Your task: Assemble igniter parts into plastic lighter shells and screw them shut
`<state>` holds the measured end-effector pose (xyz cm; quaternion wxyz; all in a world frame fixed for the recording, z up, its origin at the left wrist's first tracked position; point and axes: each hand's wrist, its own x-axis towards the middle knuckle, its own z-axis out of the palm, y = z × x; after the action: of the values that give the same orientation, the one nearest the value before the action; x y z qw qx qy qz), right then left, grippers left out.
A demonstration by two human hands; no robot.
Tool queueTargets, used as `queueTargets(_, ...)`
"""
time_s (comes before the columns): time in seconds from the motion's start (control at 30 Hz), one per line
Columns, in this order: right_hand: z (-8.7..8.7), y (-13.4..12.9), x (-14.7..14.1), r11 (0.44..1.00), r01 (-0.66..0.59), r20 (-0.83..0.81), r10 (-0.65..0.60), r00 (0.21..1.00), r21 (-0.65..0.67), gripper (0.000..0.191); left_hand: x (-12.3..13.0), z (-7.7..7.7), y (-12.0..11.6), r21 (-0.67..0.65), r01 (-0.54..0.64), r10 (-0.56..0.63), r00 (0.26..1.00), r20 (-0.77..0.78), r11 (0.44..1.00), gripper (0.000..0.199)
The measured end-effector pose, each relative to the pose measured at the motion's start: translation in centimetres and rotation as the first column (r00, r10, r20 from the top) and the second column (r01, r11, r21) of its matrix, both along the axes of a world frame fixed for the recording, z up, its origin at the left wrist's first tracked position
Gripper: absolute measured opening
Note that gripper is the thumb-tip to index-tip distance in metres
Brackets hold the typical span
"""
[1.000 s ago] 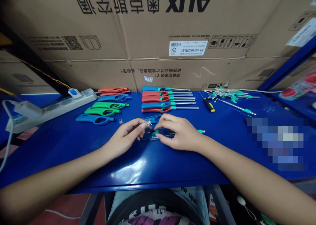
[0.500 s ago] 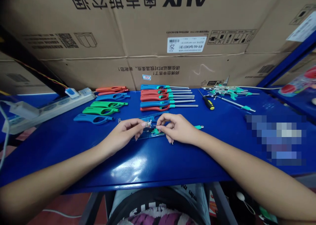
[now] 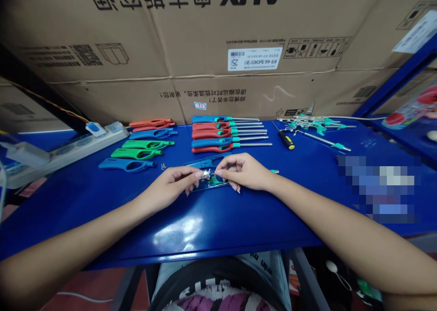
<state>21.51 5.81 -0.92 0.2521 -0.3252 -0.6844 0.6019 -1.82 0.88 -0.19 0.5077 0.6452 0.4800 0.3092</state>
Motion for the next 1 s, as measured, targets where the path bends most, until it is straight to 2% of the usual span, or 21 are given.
queueTargets(0.57,-0.08,0.05,-0.08,1.000,0.010,-0.003,-0.010,1.000,-0.007,0.034,0.16,0.50,-0.18,-0.010,0.008,-0.008,0.999,-0.033,1.000,0.032)
queueTargets(1.0,0.03,-0.47,-0.28,0.997,0.016,0.030,-0.019,0.999,0.078,0.030,0.26,0.24,-0.36,0.004,0.012,-0.012,0.999,-0.047,1.000,0.031)
